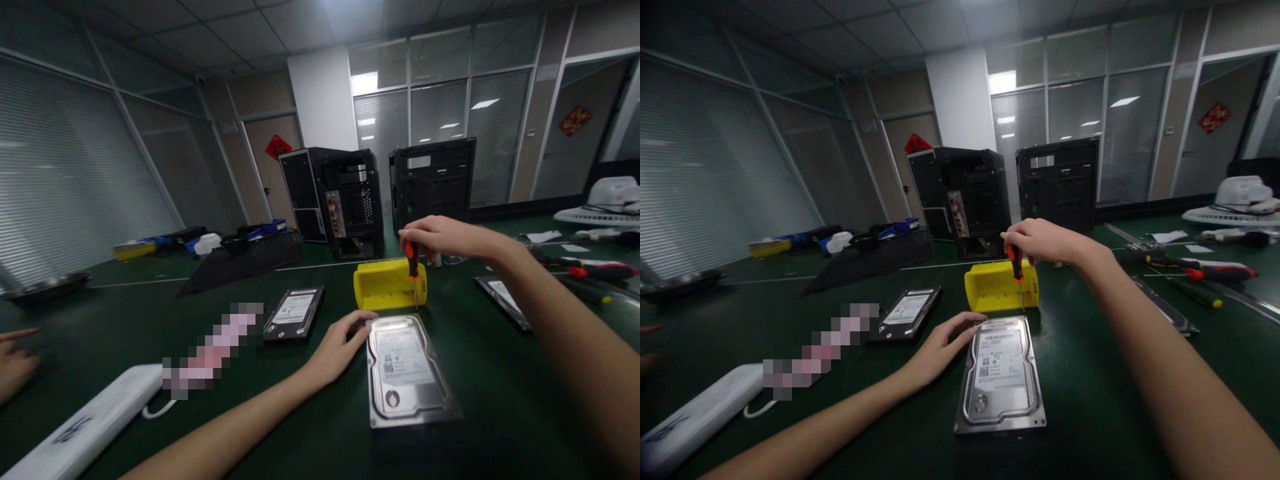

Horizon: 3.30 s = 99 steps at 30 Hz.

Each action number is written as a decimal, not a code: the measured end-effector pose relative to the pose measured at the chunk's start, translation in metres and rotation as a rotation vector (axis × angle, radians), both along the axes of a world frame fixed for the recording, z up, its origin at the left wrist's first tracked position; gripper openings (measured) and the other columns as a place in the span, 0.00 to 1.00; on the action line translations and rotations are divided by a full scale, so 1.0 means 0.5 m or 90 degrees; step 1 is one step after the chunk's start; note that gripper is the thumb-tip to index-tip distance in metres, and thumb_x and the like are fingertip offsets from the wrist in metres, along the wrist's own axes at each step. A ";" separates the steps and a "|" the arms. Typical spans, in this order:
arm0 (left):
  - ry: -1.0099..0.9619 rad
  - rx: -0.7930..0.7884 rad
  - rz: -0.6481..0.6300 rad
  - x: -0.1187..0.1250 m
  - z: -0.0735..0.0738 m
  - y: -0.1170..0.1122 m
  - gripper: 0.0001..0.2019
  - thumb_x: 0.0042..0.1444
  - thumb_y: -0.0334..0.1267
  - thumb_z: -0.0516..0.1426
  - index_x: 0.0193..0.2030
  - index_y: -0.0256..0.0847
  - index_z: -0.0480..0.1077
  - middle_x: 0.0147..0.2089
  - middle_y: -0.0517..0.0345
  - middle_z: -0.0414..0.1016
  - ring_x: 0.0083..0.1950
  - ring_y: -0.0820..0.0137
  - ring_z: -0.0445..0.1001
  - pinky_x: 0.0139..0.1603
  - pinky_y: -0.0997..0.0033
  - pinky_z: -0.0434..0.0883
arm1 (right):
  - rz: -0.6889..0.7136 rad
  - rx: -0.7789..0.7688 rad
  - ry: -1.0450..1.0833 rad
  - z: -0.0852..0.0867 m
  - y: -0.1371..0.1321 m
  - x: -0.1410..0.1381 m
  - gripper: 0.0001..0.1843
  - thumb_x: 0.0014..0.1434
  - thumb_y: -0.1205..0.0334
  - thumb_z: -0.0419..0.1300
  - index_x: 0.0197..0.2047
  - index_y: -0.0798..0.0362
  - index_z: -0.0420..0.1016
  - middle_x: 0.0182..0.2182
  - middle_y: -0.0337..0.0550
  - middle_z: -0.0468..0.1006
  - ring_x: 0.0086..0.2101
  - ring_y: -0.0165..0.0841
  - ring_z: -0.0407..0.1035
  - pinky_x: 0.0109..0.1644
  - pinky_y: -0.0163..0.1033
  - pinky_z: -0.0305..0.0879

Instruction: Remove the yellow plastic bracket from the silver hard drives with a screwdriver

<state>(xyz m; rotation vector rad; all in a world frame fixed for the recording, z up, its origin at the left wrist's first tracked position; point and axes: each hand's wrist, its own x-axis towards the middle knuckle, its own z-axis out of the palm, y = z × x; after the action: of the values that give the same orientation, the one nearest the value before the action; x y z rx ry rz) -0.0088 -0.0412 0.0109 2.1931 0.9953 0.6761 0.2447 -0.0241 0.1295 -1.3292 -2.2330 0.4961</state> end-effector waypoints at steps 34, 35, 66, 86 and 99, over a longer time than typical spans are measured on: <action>0.001 -0.009 0.004 0.000 0.007 -0.003 0.16 0.60 0.44 0.46 0.50 0.44 0.65 0.48 0.55 0.70 0.48 0.66 0.67 0.51 0.64 0.64 | 0.014 0.002 0.029 -0.015 0.009 -0.009 0.15 0.60 0.52 0.46 0.38 0.53 0.66 0.29 0.42 0.73 0.22 0.29 0.68 0.25 0.33 0.64; 0.000 -0.009 0.002 0.000 0.006 -0.002 0.16 0.60 0.44 0.46 0.51 0.44 0.65 0.48 0.55 0.70 0.49 0.66 0.67 0.51 0.64 0.63 | 0.020 0.005 0.028 -0.015 0.009 -0.009 0.15 0.59 0.51 0.47 0.37 0.53 0.66 0.28 0.41 0.73 0.22 0.29 0.68 0.25 0.33 0.64; -0.047 -0.038 -0.009 -0.001 -0.006 0.005 0.15 0.60 0.42 0.48 0.51 0.43 0.64 0.50 0.56 0.69 0.52 0.67 0.66 0.53 0.65 0.62 | 0.065 -0.130 0.110 -0.007 0.000 -0.013 0.13 0.62 0.59 0.43 0.32 0.54 0.64 0.27 0.43 0.73 0.24 0.28 0.68 0.27 0.32 0.66; -0.100 -0.085 -0.021 -0.001 -0.012 0.009 0.16 0.60 0.40 0.49 0.55 0.43 0.59 0.51 0.54 0.69 0.52 0.68 0.67 0.55 0.64 0.62 | 0.099 -0.090 0.139 -0.022 0.017 -0.013 0.15 0.54 0.49 0.55 0.32 0.54 0.65 0.24 0.40 0.73 0.23 0.28 0.69 0.27 0.33 0.66; -0.078 -0.087 -0.010 -0.001 -0.005 0.003 0.16 0.60 0.40 0.49 0.55 0.44 0.60 0.51 0.55 0.69 0.52 0.68 0.67 0.54 0.63 0.63 | 0.034 -0.007 0.038 -0.016 0.011 -0.008 0.19 0.54 0.44 0.52 0.32 0.53 0.66 0.25 0.40 0.74 0.22 0.31 0.71 0.26 0.35 0.66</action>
<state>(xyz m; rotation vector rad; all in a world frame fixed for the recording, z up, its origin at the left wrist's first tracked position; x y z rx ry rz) -0.0092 -0.0399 0.0086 2.0141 0.9316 0.7050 0.2405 -0.0188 0.1213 -1.2464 -2.2250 0.5605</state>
